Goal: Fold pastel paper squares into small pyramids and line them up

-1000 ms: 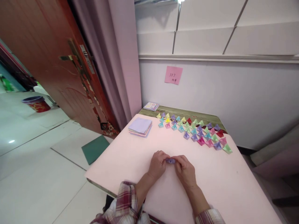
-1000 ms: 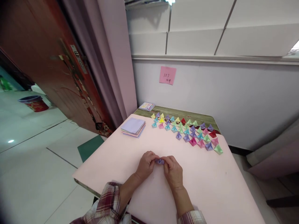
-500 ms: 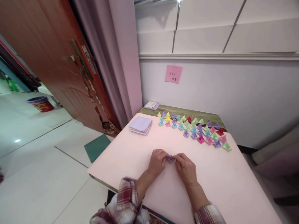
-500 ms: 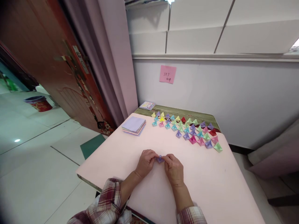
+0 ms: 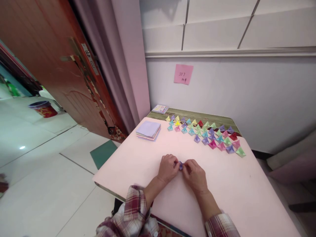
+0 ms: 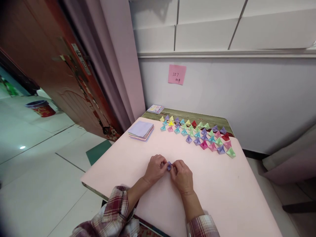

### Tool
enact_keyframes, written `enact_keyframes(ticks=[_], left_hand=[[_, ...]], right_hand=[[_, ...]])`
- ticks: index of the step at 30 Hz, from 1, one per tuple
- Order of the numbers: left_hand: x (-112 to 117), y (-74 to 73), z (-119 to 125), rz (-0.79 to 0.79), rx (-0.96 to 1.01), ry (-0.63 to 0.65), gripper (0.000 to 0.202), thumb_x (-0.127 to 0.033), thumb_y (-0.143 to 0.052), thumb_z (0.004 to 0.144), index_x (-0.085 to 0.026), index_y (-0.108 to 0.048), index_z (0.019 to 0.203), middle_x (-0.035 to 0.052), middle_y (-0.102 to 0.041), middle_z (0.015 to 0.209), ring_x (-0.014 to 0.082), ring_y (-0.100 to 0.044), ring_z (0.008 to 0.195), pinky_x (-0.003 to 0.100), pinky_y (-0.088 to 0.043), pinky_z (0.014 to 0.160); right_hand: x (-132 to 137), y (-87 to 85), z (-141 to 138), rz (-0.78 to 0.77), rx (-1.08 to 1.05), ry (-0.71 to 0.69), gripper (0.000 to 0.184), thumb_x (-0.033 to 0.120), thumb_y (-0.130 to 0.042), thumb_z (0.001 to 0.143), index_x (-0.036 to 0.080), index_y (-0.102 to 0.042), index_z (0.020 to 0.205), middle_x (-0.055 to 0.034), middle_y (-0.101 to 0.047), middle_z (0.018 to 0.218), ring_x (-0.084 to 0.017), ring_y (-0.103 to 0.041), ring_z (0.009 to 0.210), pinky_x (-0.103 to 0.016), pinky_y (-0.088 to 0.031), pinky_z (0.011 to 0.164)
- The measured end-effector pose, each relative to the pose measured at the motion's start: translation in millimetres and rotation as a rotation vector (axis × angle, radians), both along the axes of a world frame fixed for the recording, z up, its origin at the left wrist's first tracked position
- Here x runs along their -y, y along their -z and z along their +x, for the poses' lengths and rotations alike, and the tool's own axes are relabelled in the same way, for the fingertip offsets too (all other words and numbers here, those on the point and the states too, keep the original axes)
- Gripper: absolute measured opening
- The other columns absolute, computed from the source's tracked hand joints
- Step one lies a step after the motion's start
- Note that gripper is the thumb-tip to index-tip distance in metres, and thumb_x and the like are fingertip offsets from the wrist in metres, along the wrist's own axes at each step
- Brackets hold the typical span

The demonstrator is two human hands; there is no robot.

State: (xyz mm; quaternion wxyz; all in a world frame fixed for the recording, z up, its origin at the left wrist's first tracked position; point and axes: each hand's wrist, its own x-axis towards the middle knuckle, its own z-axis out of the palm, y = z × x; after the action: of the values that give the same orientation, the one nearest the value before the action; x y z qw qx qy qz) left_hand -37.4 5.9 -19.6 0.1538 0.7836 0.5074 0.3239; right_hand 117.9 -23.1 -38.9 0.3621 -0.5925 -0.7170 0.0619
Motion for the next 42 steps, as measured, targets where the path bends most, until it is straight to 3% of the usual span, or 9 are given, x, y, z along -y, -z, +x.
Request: enact_keyframes(ticks=[5, 11, 17, 25, 34, 42], left_hand=[[-4.1, -6.2, 5.0, -0.051, -0.05, -0.043, 0.009, -0.013, -0.06, 0.071, -0.022, -0.06, 0.073, 0.0037, -0.064, 0.078, 0.0222, -0.057, 0.08, 0.036, -0.039, 0.074], [-0.6, -22.5, 9.8, -0.166, -0.184, -0.061, 0.019, -0.011, -0.057, 0.07, -0.022, -0.062, 0.085, 0.0025, -0.065, 0.088, 0.021, -0.057, 0.086, 0.034, -0.04, 0.076], [0.6, -34.0, 11.8, -0.333, -0.311, -0.059, 0.013, -0.019, -0.055, 0.075, -0.023, -0.064, 0.084, 0.0023, -0.064, 0.097, 0.0196, -0.058, 0.094, 0.03, -0.042, 0.08], [-7.1, -39.8, 15.9, -0.444, -0.394, -0.053, 0.023, -0.031, -0.055, 0.076, -0.024, -0.068, 0.094, 0.0043, -0.068, 0.1, 0.0215, -0.063, 0.091, 0.03, -0.046, 0.075], [-14.9, -49.3, 31.9, -0.386, -0.589, 0.002, 0.026, -0.032, -0.05, 0.08, -0.017, -0.067, 0.092, 0.0118, -0.068, 0.097, 0.0256, -0.066, 0.089, 0.033, -0.05, 0.073], [-13.8, -38.1, 28.0, -0.343, -0.577, 0.03, 0.022, -0.031, -0.05, 0.08, -0.02, -0.068, 0.088, 0.0094, -0.066, 0.094, 0.0238, -0.065, 0.085, 0.032, -0.049, 0.072]], right_hand=[[-1.0, 3.4, -0.4, -0.017, -0.008, 0.034, 0.008, 0.022, -0.051, 0.082, 0.022, -0.057, 0.078, -0.0029, -0.062, 0.079, -0.015, -0.057, 0.066, -0.025, -0.039, 0.058], [1.2, 4.2, -5.5, -0.053, -0.006, 0.067, 0.013, 0.02, -0.049, 0.082, 0.021, -0.062, 0.085, -0.0025, -0.064, 0.086, -0.014, -0.059, 0.069, -0.024, -0.038, 0.058], [2.5, 3.1, -7.3, -0.083, -0.016, 0.096, 0.017, 0.02, -0.05, 0.082, 0.021, -0.065, 0.089, -0.0023, -0.066, 0.087, -0.014, -0.061, 0.07, -0.023, -0.038, 0.059], [4.3, 4.7, -8.9, -0.073, -0.013, 0.132, 0.018, 0.022, -0.05, 0.083, 0.022, -0.067, 0.091, -0.002, -0.067, 0.089, -0.013, -0.063, 0.069, -0.023, -0.04, 0.059], [2.5, 6.3, -9.9, -0.033, 0.019, 0.151, 0.023, 0.024, -0.045, 0.087, 0.021, -0.068, 0.086, -0.0033, -0.068, 0.082, -0.013, -0.061, 0.062, -0.023, -0.038, 0.056], [4.8, -0.5, -10.5, -0.047, -0.004, 0.115, 0.022, 0.023, -0.046, 0.086, 0.022, -0.068, 0.086, -0.0017, -0.068, 0.082, -0.012, -0.062, 0.063, -0.022, -0.038, 0.055]])
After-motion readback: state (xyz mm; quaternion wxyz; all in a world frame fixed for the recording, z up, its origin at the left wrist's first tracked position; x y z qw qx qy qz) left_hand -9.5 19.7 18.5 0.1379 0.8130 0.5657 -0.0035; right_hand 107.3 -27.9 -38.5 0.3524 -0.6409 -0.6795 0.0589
